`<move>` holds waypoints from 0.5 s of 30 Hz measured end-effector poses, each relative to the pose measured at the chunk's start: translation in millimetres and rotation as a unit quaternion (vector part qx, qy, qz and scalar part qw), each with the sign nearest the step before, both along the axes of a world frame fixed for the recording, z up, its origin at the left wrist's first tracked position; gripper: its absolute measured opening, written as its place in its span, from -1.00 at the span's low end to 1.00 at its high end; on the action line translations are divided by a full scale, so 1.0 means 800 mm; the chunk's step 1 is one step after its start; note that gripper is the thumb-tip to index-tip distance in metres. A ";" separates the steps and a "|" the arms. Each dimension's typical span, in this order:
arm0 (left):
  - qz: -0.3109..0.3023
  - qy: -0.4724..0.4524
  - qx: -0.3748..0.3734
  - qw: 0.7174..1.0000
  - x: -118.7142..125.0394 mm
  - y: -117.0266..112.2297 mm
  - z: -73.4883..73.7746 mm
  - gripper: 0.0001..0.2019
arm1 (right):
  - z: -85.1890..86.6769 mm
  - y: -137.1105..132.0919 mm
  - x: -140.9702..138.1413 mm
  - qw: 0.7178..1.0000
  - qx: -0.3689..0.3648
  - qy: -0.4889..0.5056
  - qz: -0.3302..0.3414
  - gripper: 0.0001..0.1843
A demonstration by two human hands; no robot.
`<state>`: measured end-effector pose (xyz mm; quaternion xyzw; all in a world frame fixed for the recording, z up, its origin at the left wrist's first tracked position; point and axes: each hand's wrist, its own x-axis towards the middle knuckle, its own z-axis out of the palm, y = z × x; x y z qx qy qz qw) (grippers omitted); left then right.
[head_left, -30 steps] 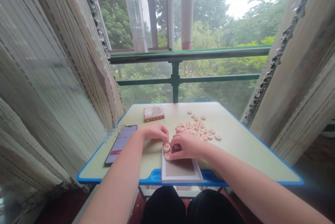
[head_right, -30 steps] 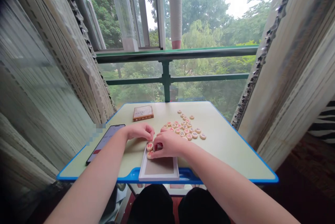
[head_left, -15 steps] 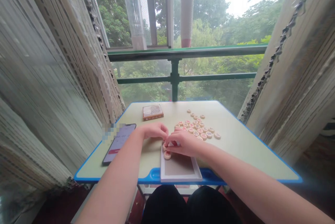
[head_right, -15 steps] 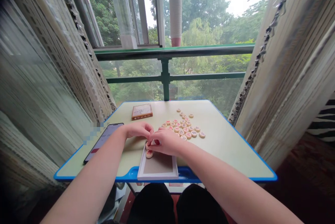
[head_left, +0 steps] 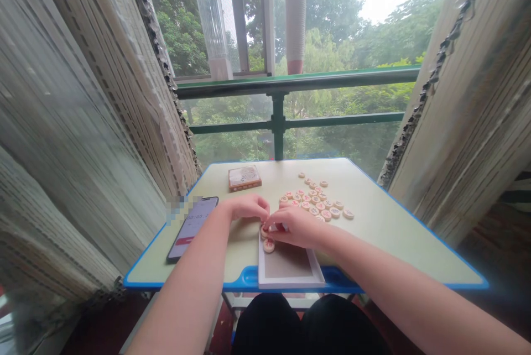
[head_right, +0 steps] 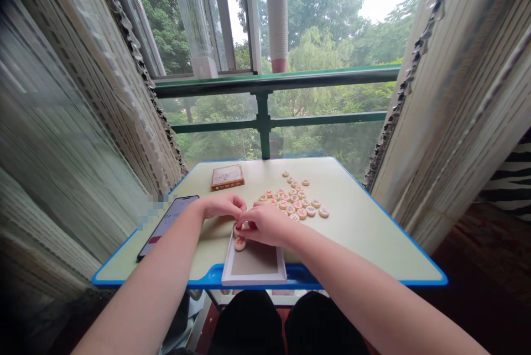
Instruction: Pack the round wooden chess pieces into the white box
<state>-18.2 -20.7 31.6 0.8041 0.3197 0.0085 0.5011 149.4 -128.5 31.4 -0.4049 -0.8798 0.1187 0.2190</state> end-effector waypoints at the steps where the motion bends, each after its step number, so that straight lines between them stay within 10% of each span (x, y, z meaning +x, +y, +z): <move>1: 0.000 -0.001 -0.002 1.000 0.000 0.000 0.000 -0.90 | 0.000 0.000 0.000 1.000 -0.002 -0.002 -0.006 -0.85; 15: 0.003 -0.011 -0.029 1.000 0.001 -0.004 0.005 -0.92 | 0.011 -0.007 0.005 0.999 -0.017 0.031 0.011 -0.82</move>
